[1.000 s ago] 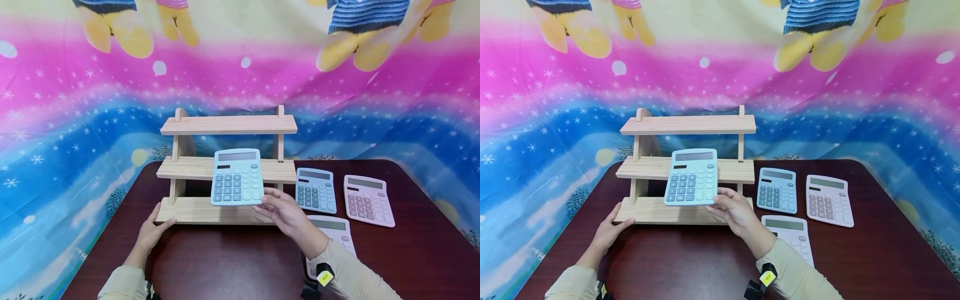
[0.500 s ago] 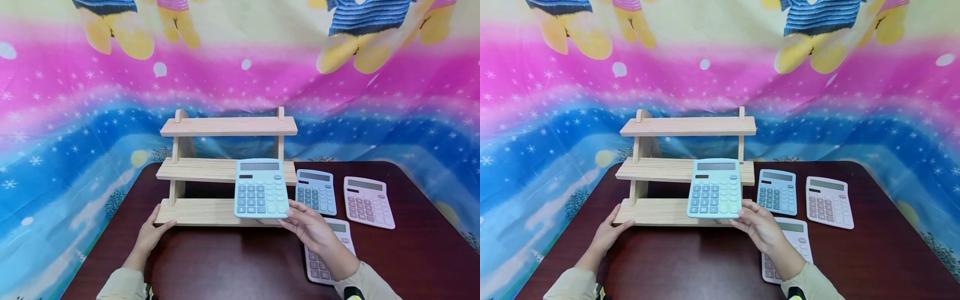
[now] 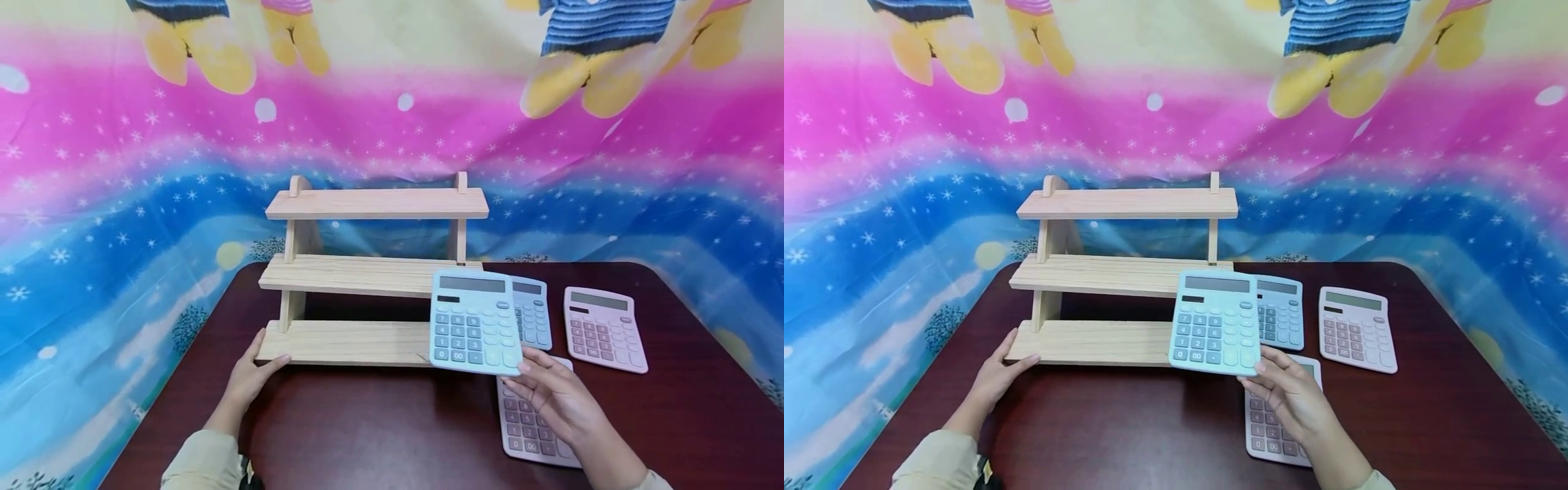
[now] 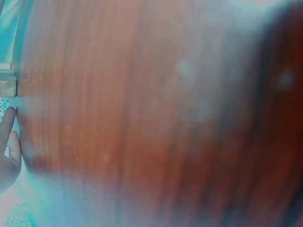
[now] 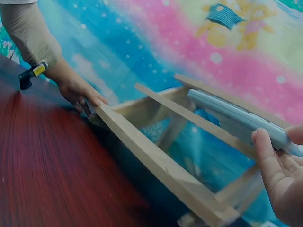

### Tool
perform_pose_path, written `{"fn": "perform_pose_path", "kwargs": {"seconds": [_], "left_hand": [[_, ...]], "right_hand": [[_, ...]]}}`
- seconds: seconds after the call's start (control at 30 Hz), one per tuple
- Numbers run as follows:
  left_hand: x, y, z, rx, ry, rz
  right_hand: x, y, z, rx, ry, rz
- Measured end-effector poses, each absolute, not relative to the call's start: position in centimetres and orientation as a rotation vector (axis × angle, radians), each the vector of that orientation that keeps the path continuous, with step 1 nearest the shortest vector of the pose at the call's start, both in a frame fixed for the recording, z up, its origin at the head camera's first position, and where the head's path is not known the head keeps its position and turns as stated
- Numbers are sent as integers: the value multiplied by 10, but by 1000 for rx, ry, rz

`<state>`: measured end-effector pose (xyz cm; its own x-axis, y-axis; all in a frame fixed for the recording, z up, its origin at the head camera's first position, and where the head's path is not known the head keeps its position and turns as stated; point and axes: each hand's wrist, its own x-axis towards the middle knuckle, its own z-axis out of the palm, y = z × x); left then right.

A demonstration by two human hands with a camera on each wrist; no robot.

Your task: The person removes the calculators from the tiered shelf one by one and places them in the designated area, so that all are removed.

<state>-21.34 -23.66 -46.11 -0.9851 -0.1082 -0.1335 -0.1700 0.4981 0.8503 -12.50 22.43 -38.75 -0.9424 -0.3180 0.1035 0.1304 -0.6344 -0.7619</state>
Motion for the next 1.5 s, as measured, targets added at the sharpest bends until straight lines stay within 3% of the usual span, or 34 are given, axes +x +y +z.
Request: {"fn": "perform_pose_path", "kwargs": {"seconds": [1.17, 1.5], "left_hand": [[-218, -239, -461, -251, 2666, 1496], [-218, -239, -461, -255, 2678, 1490]], "right_hand": [[-74, 348, -451, -372, 874, -2702], [-57, 391, -475, -22, 1041, -2807]]}}
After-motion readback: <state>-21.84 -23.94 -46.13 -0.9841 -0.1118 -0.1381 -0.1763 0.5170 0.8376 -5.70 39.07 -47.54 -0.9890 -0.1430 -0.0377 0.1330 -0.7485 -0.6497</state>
